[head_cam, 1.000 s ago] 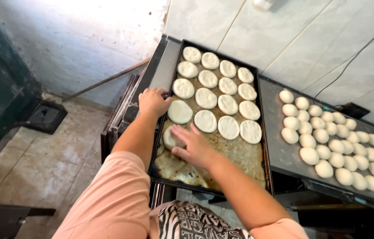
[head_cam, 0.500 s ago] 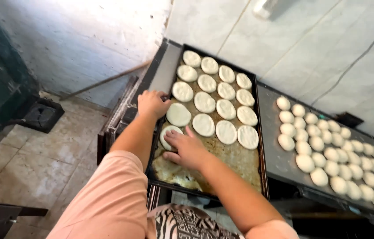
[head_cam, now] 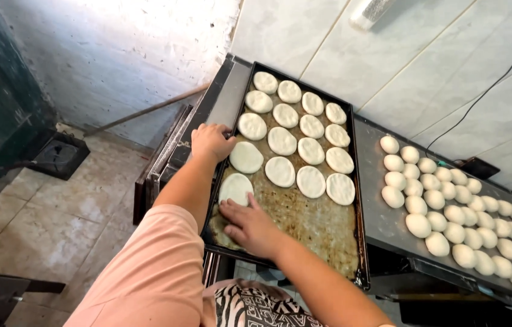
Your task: Shaping and arranging dough balls on a baking tray
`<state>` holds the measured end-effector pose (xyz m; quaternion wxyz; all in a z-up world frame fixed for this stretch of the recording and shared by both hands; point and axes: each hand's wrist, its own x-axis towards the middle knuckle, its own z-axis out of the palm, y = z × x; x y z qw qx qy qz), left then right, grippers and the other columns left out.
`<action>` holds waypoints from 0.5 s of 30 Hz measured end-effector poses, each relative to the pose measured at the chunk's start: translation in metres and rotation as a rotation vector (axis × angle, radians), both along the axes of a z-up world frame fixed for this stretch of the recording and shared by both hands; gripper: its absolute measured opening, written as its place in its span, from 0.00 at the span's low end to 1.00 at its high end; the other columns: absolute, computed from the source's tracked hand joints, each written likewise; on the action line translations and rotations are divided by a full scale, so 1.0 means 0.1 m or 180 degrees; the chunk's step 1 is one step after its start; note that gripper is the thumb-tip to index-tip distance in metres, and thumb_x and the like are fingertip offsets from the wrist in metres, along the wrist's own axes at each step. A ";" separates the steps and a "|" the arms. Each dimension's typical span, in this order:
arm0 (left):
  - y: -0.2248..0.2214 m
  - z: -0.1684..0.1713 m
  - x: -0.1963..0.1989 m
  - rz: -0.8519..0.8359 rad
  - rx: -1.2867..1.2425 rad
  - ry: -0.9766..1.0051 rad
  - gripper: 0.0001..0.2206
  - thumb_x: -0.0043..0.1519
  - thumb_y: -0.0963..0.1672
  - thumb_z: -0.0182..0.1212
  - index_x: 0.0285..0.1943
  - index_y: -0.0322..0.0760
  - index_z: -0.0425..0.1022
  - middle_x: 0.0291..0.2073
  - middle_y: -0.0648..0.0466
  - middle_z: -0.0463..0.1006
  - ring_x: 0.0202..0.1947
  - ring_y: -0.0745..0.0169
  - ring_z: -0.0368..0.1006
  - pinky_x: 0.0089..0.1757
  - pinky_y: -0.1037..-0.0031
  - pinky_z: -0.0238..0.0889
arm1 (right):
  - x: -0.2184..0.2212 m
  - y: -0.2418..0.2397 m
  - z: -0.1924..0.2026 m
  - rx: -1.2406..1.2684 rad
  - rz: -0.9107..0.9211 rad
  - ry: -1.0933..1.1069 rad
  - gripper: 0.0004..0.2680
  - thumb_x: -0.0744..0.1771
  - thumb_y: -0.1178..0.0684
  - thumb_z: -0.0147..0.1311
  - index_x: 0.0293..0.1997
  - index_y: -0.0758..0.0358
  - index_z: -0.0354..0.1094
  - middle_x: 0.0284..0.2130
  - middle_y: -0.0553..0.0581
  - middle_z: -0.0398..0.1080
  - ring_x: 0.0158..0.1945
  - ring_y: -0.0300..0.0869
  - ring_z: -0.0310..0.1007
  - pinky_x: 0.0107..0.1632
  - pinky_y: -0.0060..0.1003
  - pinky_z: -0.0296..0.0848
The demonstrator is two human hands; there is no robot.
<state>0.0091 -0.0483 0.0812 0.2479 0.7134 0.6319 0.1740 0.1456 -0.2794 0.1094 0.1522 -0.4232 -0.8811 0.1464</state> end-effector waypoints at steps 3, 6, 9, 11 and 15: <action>0.02 0.02 -0.03 -0.0005 0.0032 0.0071 0.22 0.58 0.58 0.48 0.60 0.63 0.77 0.53 0.65 0.78 0.60 0.60 0.65 0.57 0.67 0.55 | 0.05 0.06 -0.03 -0.0015 -0.0110 -0.0048 0.21 0.71 0.41 0.44 0.69 0.63 0.61 0.64 0.66 0.66 0.69 0.55 0.62 0.71 0.71 0.31; 0.03 -0.04 0.00 -0.0003 -0.0010 0.0051 0.22 0.58 0.58 0.48 0.60 0.63 0.77 0.52 0.66 0.78 0.60 0.61 0.66 0.57 0.68 0.55 | 0.11 0.04 -0.15 0.0049 -0.0167 -0.0293 0.22 0.71 0.38 0.44 0.70 0.62 0.60 0.66 0.64 0.64 0.70 0.53 0.61 0.72 0.69 0.30; 0.03 -0.05 -0.01 0.0020 0.0016 0.0039 0.22 0.58 0.58 0.49 0.59 0.64 0.77 0.50 0.67 0.78 0.59 0.62 0.65 0.57 0.68 0.55 | 0.17 0.09 -0.09 0.0021 -0.0207 -0.0246 0.23 0.71 0.37 0.42 0.71 0.63 0.59 0.66 0.65 0.64 0.70 0.53 0.61 0.73 0.67 0.31; 0.04 -0.02 0.02 -0.0027 -0.0009 0.0076 0.22 0.58 0.58 0.48 0.60 0.65 0.77 0.51 0.68 0.78 0.59 0.62 0.65 0.57 0.69 0.55 | 0.22 0.10 -0.14 0.0048 -0.0344 -0.0150 0.24 0.72 0.36 0.41 0.70 0.65 0.58 0.65 0.66 0.65 0.69 0.54 0.63 0.73 0.67 0.29; 0.00 -0.03 0.02 0.0017 0.0011 0.0048 0.22 0.58 0.58 0.50 0.59 0.64 0.77 0.49 0.68 0.78 0.57 0.63 0.66 0.56 0.69 0.55 | 0.27 0.12 -0.15 -0.0132 -0.0471 -0.0517 0.25 0.70 0.34 0.44 0.72 0.61 0.58 0.68 0.63 0.62 0.71 0.52 0.58 0.74 0.64 0.35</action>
